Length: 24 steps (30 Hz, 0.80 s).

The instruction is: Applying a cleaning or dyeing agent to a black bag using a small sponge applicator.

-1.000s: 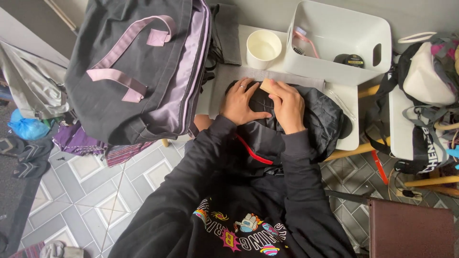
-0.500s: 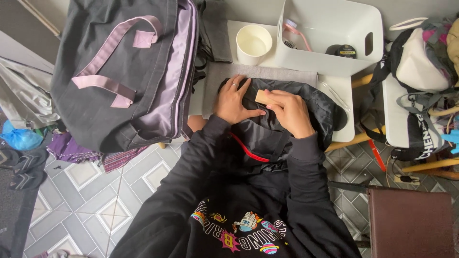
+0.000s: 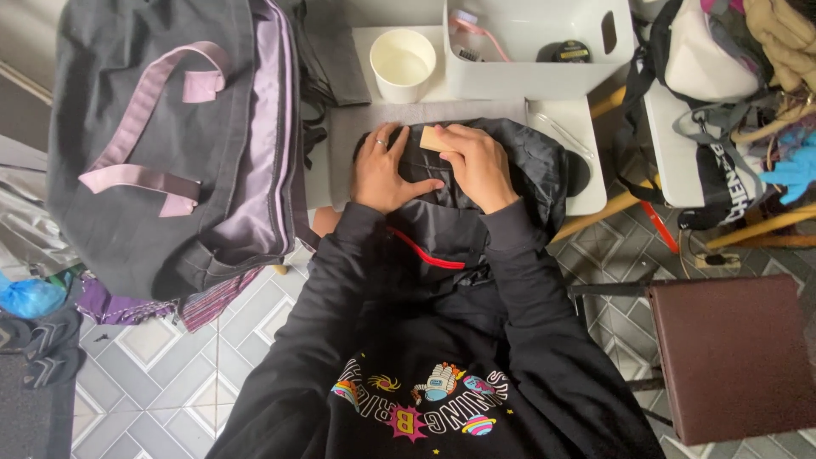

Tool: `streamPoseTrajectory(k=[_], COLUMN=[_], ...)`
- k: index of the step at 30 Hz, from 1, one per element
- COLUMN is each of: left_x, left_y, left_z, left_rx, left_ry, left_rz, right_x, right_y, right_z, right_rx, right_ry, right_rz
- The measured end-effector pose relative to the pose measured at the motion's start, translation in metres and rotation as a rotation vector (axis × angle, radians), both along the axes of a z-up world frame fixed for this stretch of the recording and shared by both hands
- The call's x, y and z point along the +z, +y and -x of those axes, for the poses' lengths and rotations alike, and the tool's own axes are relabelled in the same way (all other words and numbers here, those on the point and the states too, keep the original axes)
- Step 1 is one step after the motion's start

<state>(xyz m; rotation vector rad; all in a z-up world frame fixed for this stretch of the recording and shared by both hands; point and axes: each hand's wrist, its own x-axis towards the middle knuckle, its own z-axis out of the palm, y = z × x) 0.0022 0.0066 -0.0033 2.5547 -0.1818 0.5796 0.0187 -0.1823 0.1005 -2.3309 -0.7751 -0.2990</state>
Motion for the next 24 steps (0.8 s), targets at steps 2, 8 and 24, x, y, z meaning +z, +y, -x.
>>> streamPoseTrajectory(k=[2,8,24], left_x=[-0.002,0.010,0.006], left_y=[-0.001,0.001,0.004], left_z=[0.000,0.003,0.003], left_rx=[-0.010,-0.023,-0.092], left_ry=[0.032,0.101,-0.205], left_rz=[0.007,0.005,-0.026], right_x=[-0.007,0.008,-0.014], right_y=[-0.010,-0.028,-0.032], right_z=[0.008,0.028,-0.031], right_rx=[-0.002,0.020,0.069], right_ry=[0.014,0.140,0.007], right_rz=[0.042,0.040,-0.063])
